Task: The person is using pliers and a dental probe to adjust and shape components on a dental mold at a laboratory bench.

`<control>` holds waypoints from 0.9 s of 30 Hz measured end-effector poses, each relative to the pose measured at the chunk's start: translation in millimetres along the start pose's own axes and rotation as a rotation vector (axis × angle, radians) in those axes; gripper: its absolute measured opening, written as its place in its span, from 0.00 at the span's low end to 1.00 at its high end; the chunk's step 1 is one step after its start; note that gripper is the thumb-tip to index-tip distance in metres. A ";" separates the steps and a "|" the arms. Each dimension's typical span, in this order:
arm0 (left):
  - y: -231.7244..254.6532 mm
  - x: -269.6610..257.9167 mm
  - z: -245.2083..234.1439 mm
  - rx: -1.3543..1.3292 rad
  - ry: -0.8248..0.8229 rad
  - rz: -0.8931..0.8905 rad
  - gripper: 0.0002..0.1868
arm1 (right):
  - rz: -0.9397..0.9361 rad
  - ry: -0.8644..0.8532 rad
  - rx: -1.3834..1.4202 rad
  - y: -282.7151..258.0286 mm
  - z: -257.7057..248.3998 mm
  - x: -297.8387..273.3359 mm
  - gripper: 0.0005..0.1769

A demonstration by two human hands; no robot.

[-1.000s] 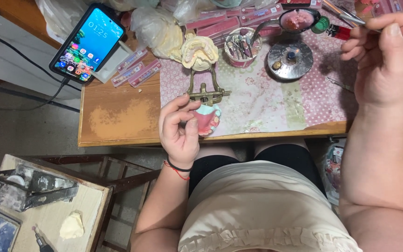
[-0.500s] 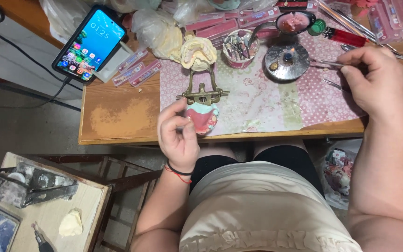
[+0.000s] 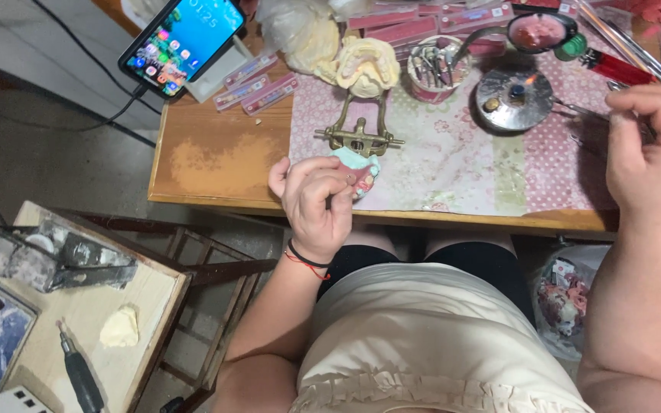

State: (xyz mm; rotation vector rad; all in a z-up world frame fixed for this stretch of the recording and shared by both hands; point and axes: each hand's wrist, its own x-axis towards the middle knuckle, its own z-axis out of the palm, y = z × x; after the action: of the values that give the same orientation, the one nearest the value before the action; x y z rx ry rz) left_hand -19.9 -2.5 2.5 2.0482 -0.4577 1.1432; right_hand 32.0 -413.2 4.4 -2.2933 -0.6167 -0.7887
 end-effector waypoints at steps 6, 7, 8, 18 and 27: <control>-14.0 2.6 -19.9 0.067 0.009 -0.037 0.03 | -0.145 -0.032 0.104 -81.2 23.9 38.6 0.08; -14.1 4.3 -23.4 0.080 0.010 -0.053 0.03 | -0.189 -0.118 0.150 -95.5 29.2 48.3 0.08; -14.1 5.8 -26.6 0.092 0.010 -0.069 0.06 | -0.234 -0.203 0.195 -109.9 34.2 57.6 0.09; 15.6 27.1 -46.0 0.152 -0.058 -0.119 0.06 | -0.315 -0.600 0.382 -180.7 95.3 138.2 0.10; 21.8 33.0 -54.4 0.173 -0.129 -0.091 0.05 | -0.274 -0.794 0.649 -186.1 118.8 142.3 0.12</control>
State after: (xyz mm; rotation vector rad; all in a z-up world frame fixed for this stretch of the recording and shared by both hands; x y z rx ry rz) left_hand -46.9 24.8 57.8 2.2780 -0.3332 1.0312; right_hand 66.9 -171.4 101.0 -1.8508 -1.3252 0.2586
